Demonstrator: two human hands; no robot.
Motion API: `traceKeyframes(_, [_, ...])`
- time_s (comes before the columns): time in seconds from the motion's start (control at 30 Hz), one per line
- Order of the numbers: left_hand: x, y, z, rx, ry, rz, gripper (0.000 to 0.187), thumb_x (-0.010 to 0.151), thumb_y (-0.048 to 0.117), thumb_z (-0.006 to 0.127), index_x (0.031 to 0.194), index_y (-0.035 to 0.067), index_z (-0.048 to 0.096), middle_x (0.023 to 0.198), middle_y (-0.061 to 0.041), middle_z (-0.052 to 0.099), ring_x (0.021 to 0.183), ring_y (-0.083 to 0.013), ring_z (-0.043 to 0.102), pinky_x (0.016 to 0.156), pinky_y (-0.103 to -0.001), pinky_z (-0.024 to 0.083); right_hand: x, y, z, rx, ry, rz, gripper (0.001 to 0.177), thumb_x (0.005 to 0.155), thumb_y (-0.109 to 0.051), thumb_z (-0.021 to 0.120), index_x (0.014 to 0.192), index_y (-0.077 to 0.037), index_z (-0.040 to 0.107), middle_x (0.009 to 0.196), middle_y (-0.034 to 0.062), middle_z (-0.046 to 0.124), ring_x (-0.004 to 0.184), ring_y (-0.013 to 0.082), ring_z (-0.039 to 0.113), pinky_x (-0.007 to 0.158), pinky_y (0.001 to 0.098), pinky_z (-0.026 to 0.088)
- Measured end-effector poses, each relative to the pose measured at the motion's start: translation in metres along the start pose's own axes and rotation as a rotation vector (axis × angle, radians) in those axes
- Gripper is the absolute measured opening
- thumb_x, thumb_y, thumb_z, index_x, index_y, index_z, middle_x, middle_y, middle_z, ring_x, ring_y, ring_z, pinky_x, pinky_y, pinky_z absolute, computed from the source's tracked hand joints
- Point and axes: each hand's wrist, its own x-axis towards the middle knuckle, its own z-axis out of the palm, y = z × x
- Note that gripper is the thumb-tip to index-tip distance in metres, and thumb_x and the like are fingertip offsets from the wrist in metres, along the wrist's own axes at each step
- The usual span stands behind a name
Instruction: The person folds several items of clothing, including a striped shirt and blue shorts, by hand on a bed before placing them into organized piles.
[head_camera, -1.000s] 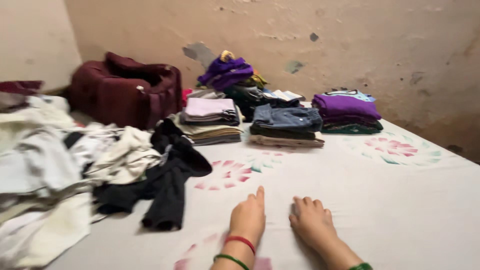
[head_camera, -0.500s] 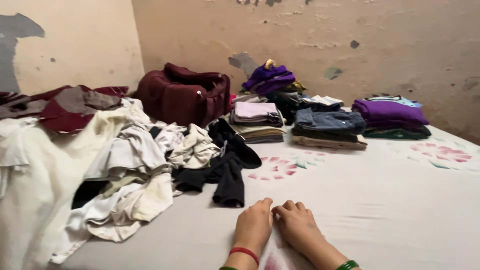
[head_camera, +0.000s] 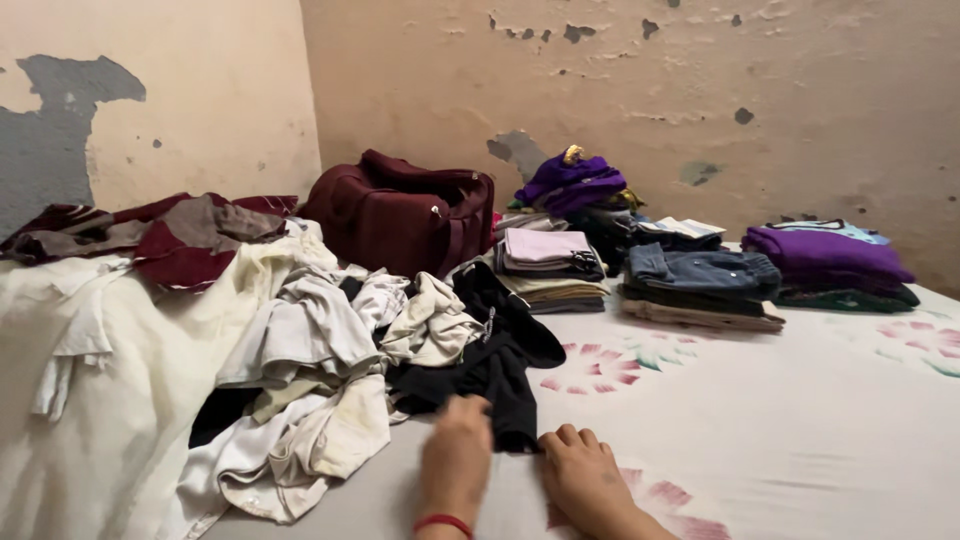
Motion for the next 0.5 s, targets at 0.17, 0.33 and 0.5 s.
traceKeyframes(0.17, [0.032,-0.048,-0.042,0.386,0.156,-0.145,0.048,0.085,0.031,0.07,0.13,0.015,0.062,0.161,-0.014,0.028,0.147,-0.0329,0.032,0.116,-0.046,0.032,0.016,-0.006,0.005,-0.022,0.031,0.04,0.028,0.087,-0.029,0.061,0.111,-0.015,0.063,0.105,0.0074,0.062,0.101,0.0318,0.059,0.084,0.0478,0.048])
traceKeyframes(0.33, [0.052,-0.072,-0.052,0.523,0.094,-0.173,0.062,0.083,0.034,0.073,0.141,0.018,0.056,0.167,-0.015,0.021,0.152,-0.0314,0.021,0.12,-0.046,0.021,0.032,-0.008,0.01,-0.027,-0.008,0.115,0.027,0.09,-0.033,0.06,0.106,-0.012,0.061,0.103,0.0099,0.063,0.098,0.033,0.06,0.084,0.048,0.051])
traceKeyframes(0.5, [0.074,-0.103,-0.054,0.611,0.086,-0.156,0.052,0.089,0.032,0.069,0.135,0.013,0.058,0.165,-0.012,0.029,0.153,-0.0274,0.025,0.122,-0.047,0.022,0.033,-0.01,0.01,0.014,0.032,0.152,0.024,0.09,-0.03,0.058,0.102,-0.011,0.061,0.1,0.0106,0.064,0.096,0.0324,0.06,0.087,0.0461,0.051])
